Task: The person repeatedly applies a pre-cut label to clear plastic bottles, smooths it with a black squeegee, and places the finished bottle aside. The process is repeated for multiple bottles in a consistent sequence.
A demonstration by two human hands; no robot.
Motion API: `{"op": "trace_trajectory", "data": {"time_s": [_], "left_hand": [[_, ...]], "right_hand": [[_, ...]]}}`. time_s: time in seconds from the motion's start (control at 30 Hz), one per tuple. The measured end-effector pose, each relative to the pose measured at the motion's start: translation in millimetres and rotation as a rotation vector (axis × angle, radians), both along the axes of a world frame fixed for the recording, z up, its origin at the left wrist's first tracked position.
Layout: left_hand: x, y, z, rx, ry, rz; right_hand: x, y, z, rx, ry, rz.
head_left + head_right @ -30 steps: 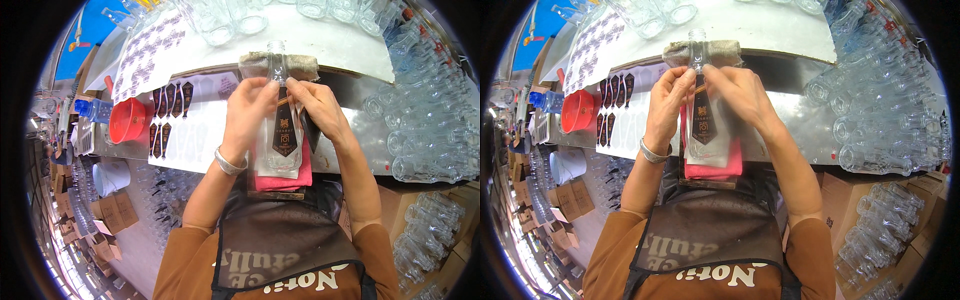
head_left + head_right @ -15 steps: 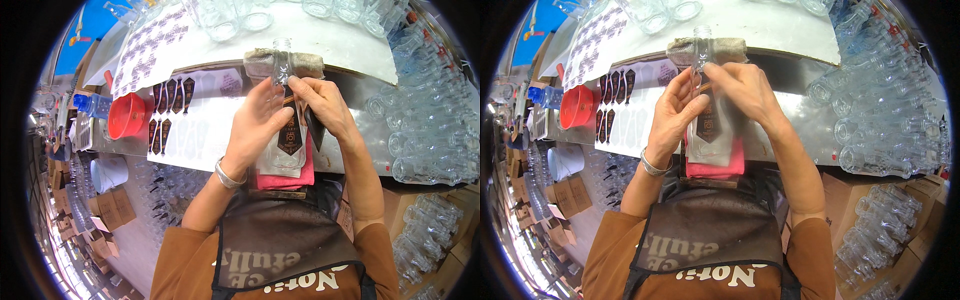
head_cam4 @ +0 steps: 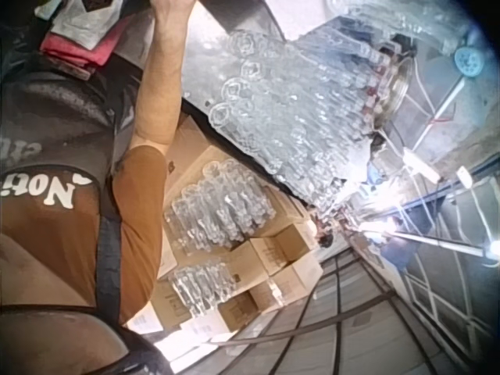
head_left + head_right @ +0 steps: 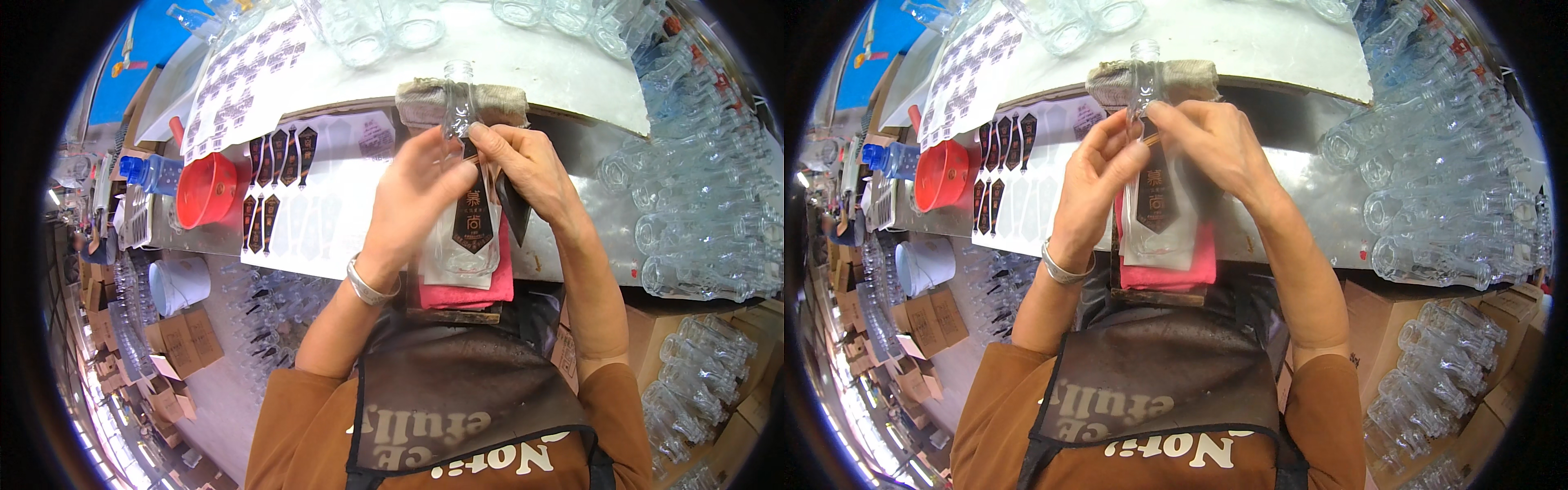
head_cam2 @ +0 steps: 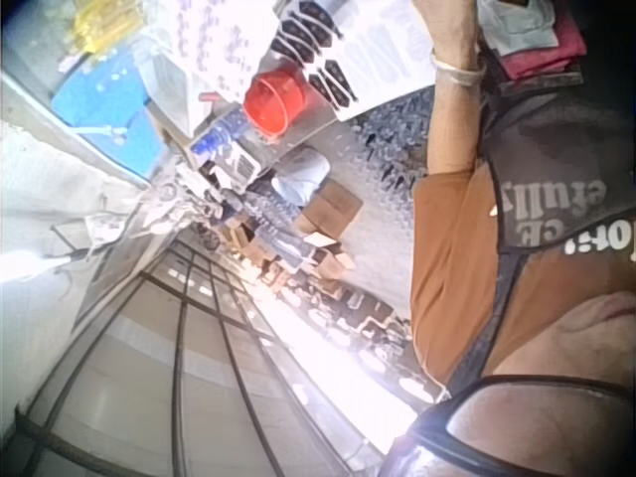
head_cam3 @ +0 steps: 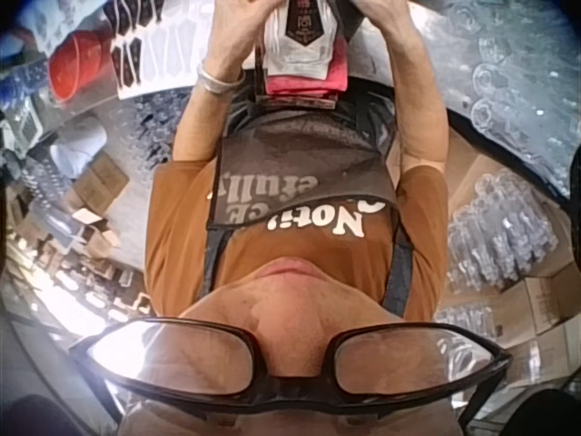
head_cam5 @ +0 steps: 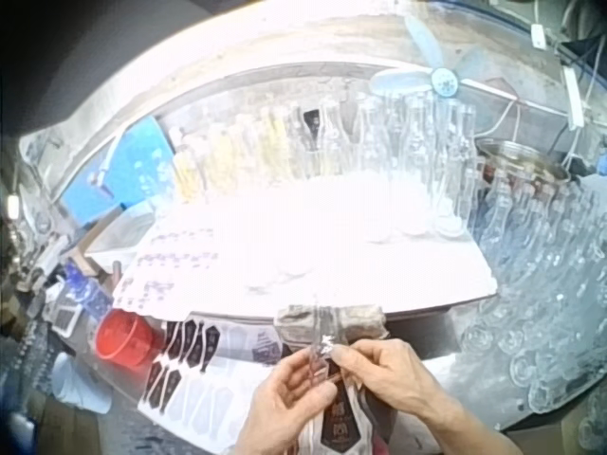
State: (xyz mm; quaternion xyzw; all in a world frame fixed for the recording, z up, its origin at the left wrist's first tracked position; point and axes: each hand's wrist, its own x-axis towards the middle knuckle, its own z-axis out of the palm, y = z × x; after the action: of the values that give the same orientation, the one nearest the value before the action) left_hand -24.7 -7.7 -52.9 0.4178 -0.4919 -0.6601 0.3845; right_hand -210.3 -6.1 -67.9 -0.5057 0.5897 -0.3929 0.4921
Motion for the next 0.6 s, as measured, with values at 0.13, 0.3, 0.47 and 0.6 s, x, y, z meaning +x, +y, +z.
{"op": "trace_trajectory", "data": {"time_s": [0.13, 0.3, 0.47, 0.6], "left_hand": [[-3.9, -18.7, 4.4, 0.024, -0.132, 0.018], [-11.0, -18.4, 3.3, -0.011, -0.125, 0.036], [-12.9, -15.9, -2.1, -0.029, -0.088, 0.059], [-13.7, -16.4, -1.7, -0.018, -0.091, 0.066]], "right_hand": [[-2.0, 1.0, 0.4, 0.019, -0.091, 0.004], [-1.8, 1.4, -0.5, 0.005, -0.03, 0.027], [0.0, 1.8, 0.5, -0.005, -0.061, 0.006], [-1.9, 5.2, -1.0, -0.021, -0.09, -0.004]]}}
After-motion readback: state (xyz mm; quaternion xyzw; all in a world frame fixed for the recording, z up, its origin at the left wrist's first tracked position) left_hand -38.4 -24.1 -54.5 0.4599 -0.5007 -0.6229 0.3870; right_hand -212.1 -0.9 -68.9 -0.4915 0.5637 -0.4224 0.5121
